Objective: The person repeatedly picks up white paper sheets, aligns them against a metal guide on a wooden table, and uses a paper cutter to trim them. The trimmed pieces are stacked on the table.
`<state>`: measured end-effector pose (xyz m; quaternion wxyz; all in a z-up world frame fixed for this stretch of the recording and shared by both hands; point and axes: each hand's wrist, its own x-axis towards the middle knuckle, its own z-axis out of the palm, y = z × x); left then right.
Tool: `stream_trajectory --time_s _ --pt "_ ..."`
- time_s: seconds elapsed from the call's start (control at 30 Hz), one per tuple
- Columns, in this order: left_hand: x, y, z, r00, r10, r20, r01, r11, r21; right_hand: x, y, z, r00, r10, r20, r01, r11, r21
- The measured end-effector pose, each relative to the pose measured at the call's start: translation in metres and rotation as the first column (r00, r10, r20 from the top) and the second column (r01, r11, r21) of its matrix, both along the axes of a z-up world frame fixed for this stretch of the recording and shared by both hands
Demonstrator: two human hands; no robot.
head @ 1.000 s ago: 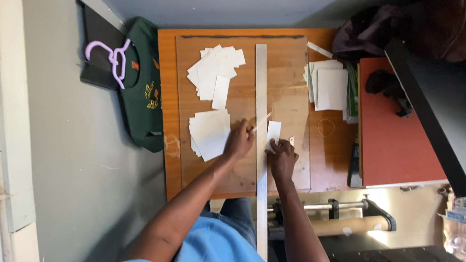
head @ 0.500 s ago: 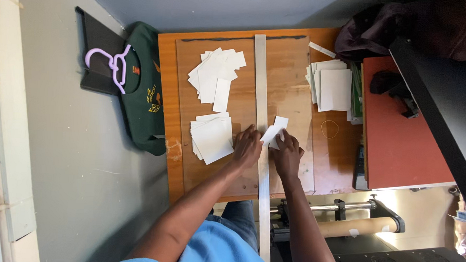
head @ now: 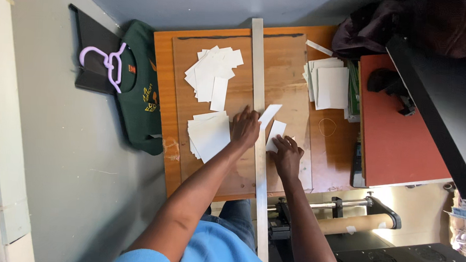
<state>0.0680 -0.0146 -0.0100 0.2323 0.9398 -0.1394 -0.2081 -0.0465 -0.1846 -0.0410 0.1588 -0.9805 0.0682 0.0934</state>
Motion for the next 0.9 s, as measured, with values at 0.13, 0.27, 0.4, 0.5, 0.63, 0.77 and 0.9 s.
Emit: stream_trajectory --time_s 0.13,0.27,0.4,0.5,0.63,0.77,0.9 --pt "0.011 -0.005 -0.016 0.998 0.055 0.019 -0.055 0.998 -0.020 -0.004 -0.001 0.001 0.997 0.004 0.072 -0.008 0.999 0.044" --pt "0.007 0.002 -0.022 0.990 0.137 -0.037 -0.142 0.971 -0.194 -0.007 -0.002 -0.018 0.983 -0.032 0.178 0.029 0.999 0.017" --pt "-0.010 0.011 -0.022 0.953 0.288 -0.099 -0.303 0.863 -0.404 0.000 0.003 -0.002 0.892 -0.310 0.330 0.173 0.907 0.384" --pt "-0.018 0.018 -0.001 0.890 0.258 -0.376 -0.430 0.750 -0.502 0.004 0.022 0.029 0.871 -0.384 0.307 0.224 0.866 0.448" --pt "-0.033 0.013 -0.045 0.865 0.155 -0.477 -0.435 0.705 -0.560 0.007 0.054 0.031 0.888 -0.273 0.371 0.089 0.892 0.443" --pt "-0.035 0.026 -0.056 0.852 0.169 -0.495 -0.454 0.707 -0.541 0.003 0.073 0.044 0.924 -0.116 0.363 -0.008 0.947 0.322" --pt "-0.011 0.059 -0.051 0.848 0.406 -0.342 -0.529 0.695 -0.486 0.006 0.079 0.050 0.931 -0.088 0.353 -0.049 0.931 0.362"
